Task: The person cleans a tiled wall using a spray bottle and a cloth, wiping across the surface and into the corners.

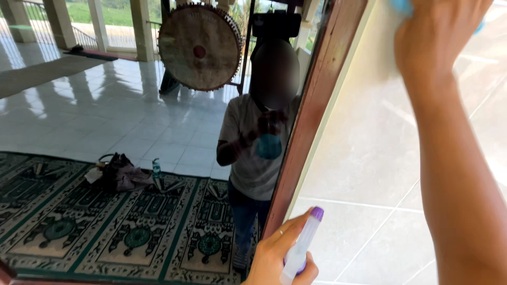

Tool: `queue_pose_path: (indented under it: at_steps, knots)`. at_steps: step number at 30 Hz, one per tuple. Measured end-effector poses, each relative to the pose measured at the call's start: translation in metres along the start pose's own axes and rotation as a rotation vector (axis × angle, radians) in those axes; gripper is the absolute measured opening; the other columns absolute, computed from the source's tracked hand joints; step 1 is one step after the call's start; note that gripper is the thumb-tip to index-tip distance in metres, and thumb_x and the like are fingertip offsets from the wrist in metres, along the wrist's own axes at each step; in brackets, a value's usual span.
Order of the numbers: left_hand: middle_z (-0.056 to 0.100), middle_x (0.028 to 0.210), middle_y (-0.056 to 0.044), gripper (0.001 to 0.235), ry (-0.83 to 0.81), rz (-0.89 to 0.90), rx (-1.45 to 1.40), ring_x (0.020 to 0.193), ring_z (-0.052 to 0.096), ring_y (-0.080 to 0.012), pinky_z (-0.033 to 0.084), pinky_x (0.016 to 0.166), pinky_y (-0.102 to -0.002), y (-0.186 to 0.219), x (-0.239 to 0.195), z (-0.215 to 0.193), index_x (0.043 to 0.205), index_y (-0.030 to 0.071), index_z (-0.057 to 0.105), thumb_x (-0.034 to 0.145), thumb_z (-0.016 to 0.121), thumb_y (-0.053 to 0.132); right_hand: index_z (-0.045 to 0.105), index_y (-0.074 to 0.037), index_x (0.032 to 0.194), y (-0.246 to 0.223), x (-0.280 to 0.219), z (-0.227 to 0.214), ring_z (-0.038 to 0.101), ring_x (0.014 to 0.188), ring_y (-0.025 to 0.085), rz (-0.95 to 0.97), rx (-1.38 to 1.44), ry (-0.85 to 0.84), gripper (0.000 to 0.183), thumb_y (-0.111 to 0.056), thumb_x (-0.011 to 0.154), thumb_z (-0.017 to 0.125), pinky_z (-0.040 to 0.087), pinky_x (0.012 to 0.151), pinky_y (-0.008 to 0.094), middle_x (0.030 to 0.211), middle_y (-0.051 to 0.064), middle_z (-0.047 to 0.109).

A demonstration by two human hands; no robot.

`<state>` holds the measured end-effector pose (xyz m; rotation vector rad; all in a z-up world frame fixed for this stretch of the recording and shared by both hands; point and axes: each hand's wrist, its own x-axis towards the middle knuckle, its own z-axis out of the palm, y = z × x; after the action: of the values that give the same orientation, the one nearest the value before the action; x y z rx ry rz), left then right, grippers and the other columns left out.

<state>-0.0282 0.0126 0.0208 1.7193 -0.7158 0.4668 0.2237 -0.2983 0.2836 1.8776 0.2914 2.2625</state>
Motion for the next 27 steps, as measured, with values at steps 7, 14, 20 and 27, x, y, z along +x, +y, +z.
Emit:
queue_pose_path:
  at_steps: [7, 14, 20, 27]
  knots:
    - [0.074, 0.128, -0.013, 0.072, 0.018, -0.077, -0.01, 0.08, 0.075, -0.0116, 0.056, 0.073, -0.021, 0.001, -0.002, -0.009, 0.144, 0.012, 0.062, 0.074, 0.065, -0.001, 0.073, -0.013, 0.147, 0.033, -0.063, -0.02, 0.061, 0.126, 0.036, 0.423, 0.177, -0.012, 0.075, 0.017, 0.082, 0.05, 0.05, 0.101, 0.049, 0.144, 0.013, 0.063]
    - [0.071, 0.132, -0.016, 0.072, -0.018, -0.054, -0.03, 0.085, 0.075, -0.0105, 0.057, 0.073, -0.022, 0.003, -0.009, -0.001, 0.145, 0.01, 0.06, 0.075, 0.066, -0.002, 0.079, -0.015, 0.129, -0.116, -0.092, -0.015, 0.047, 0.13, 0.047, -0.12, 0.276, -0.11, 0.023, -0.008, 0.106, 0.078, 0.031, 0.108, 0.072, 0.143, 0.012, 0.062]
    - [0.075, 0.124, -0.015, 0.069, 0.058, -0.153, 0.012, 0.072, 0.076, -0.011, 0.058, 0.067, -0.022, -0.004, -0.016, -0.011, 0.138, 0.01, 0.064, 0.071, 0.067, -0.002, 0.062, -0.007, 0.143, 0.064, -0.102, -0.03, 0.074, 0.109, 0.022, 0.674, 0.596, -0.024, 0.044, 0.003, 0.101, 0.053, 0.063, 0.092, 0.033, 0.126, 0.015, 0.074]
    - [0.074, 0.121, -0.016, 0.064, 0.143, -0.091, 0.098, 0.067, 0.075, -0.0116, 0.059, 0.065, -0.025, -0.005, -0.024, -0.014, 0.135, 0.003, 0.063, 0.072, 0.067, -0.004, 0.044, -0.008, 0.162, -0.022, -0.265, -0.026, 0.042, 0.147, 0.052, 0.358, 0.231, -0.154, 0.063, -0.013, 0.102, 0.063, 0.029, 0.123, 0.066, 0.159, 0.026, 0.052]
